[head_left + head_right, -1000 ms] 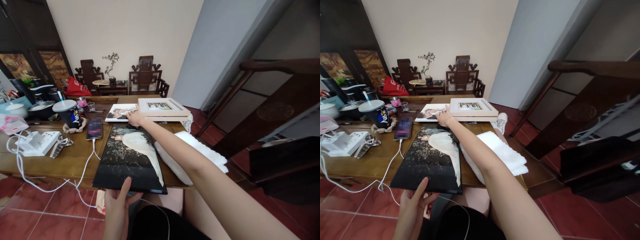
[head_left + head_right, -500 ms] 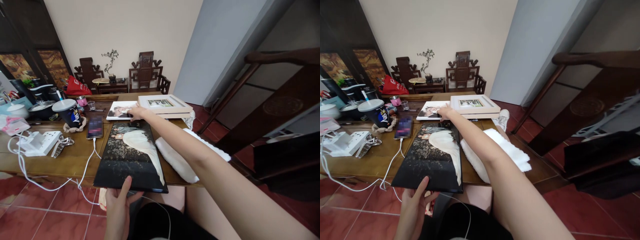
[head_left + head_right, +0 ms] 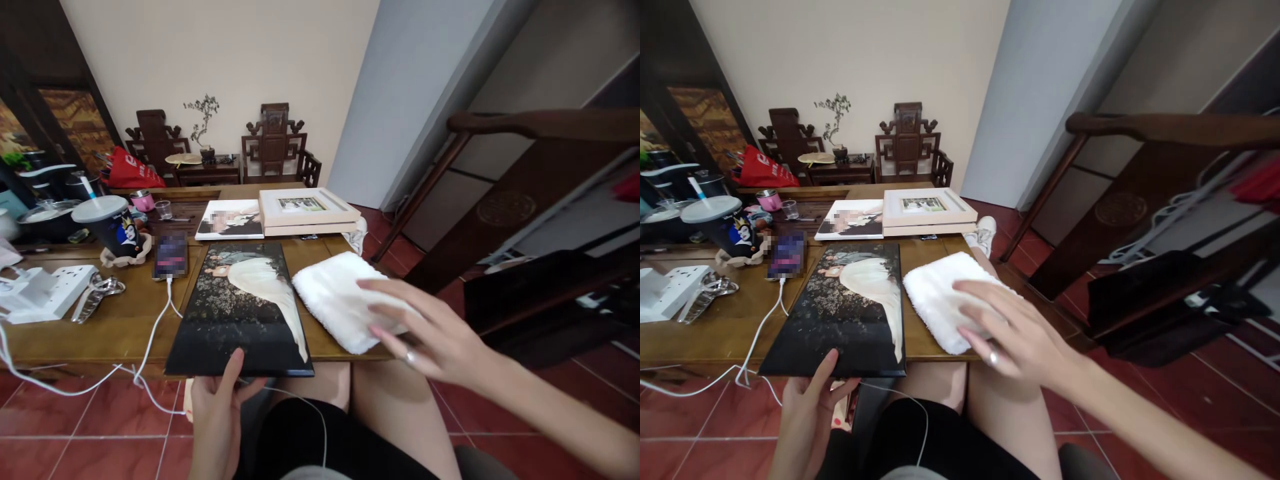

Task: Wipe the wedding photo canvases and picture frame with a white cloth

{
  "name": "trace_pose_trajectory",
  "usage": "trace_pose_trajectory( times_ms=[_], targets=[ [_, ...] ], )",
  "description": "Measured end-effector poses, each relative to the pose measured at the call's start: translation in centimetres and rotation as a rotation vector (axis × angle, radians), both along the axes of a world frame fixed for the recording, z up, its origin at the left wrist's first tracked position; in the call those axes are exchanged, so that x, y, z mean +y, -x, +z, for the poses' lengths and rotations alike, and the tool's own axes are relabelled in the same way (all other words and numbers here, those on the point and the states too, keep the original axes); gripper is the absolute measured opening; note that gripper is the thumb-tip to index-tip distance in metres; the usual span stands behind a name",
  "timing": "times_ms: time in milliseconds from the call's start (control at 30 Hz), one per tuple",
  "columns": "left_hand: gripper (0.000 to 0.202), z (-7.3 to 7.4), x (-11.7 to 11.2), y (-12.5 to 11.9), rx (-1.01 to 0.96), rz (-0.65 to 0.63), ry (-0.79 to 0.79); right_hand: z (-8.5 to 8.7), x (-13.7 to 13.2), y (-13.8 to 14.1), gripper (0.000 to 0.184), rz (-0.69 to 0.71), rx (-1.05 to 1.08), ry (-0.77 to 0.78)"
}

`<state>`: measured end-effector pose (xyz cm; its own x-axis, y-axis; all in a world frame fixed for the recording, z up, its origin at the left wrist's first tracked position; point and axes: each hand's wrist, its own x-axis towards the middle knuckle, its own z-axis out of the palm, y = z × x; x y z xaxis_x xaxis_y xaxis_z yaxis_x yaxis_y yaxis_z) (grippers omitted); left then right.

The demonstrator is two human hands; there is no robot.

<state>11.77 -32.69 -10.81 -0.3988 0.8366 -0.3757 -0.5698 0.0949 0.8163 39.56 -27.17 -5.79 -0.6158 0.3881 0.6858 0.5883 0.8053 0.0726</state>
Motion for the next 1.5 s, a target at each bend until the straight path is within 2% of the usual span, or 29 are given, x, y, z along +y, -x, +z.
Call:
trace_pose_trajectory(
  times_ms=[67,133,233,333,400,500,633,733,867,933,1000,1067,1133,1267,1367,1433,1500],
  targets=[
    [0.04,0.3,0.0,-0.2,0.0,-0.005,-0.016,-2.5,-2.1,-1.3,0.02,-0.046,0.02,-0.03],
    [0.036,0.5,-0.1,-0.3,0.009,-0.011,-0.029,-4.1,-3.1,-1.7,0.022,-0.113,0.033,-0.026],
    [0.029,0.6,-0.1,-0.4,0.024,-0.022,-0.042,-5.0,-3.0,-1.1,0.022,-0.158,-0.03,0.038],
    [0.027,0.7,-0.1,-0.5,0.03,-0.023,-0.032,-4.8,-2.1,0.3,0.009,-0.162,-0.139,0.129],
    [0.025,0.8,-0.1,-0.5,0.036,-0.013,-0.029,-4.6,-1.4,1.0,0.012,-0.182,-0.17,0.151],
    [0.02,1.0,-0.2,-0.1,0.044,-0.003,-0.02,-4.6,-0.2,1.4,0.012,-0.189,-0.151,0.101],
    [0.019,1.2,-1.0,0.9,0.072,0.011,0.027,-4.6,1.4,0.4,0.019,-0.168,-0.077,0.033],
    [0.019,1.3,-2.0,1.8,0.101,0.0,0.052,-3.8,2.0,-0.7,0.02,-0.136,0.043,0.026],
    [0.022,1.7,-2.8,2.9,0.135,-0.066,0.102,-1.2,1.9,-1.8,0.013,-0.149,0.309,0.075],
    [0.023,1.9,-2.8,3.5,0.152,-0.093,0.114,0.0,1.9,-2.6,0.009,-0.224,0.467,0.125],
    [0.022,2.2,-2.6,4.2,0.168,-0.154,0.104,0.7,2.3,-3.8,0.015,-0.346,0.653,0.193],
    [0.022,2.7,-2.2,4.7,0.184,-0.253,0.086,1.0,2.8,-5.2,0.019,-0.447,0.816,0.261],
    [0.024,3.4,-1.5,5.1,0.192,-0.341,0.079,1.1,3.3,-6.5,0.023,-0.451,0.866,0.317],
    [0.029,4.7,0.8,5.1,0.13,-0.495,0.083,1.1,3.4,-7.9,0.044,-0.378,0.764,0.358],
    [0.031,5.3,3.2,4.7,0.175,-0.614,0.054,1.0,3.1,-8.2,0.044,-0.429,0.66,0.294],
    [0.036,5.6,5.0,4.3,0.258,-0.599,0.034,1.0,2.9,-8.3,0.036,-0.476,0.563,0.217],
    [0.036,5.8,6.8,3.9,0.389,-0.444,0.014,0.8,2.7,-8.2,0.028,-0.488,0.456,0.154]
  ],
)
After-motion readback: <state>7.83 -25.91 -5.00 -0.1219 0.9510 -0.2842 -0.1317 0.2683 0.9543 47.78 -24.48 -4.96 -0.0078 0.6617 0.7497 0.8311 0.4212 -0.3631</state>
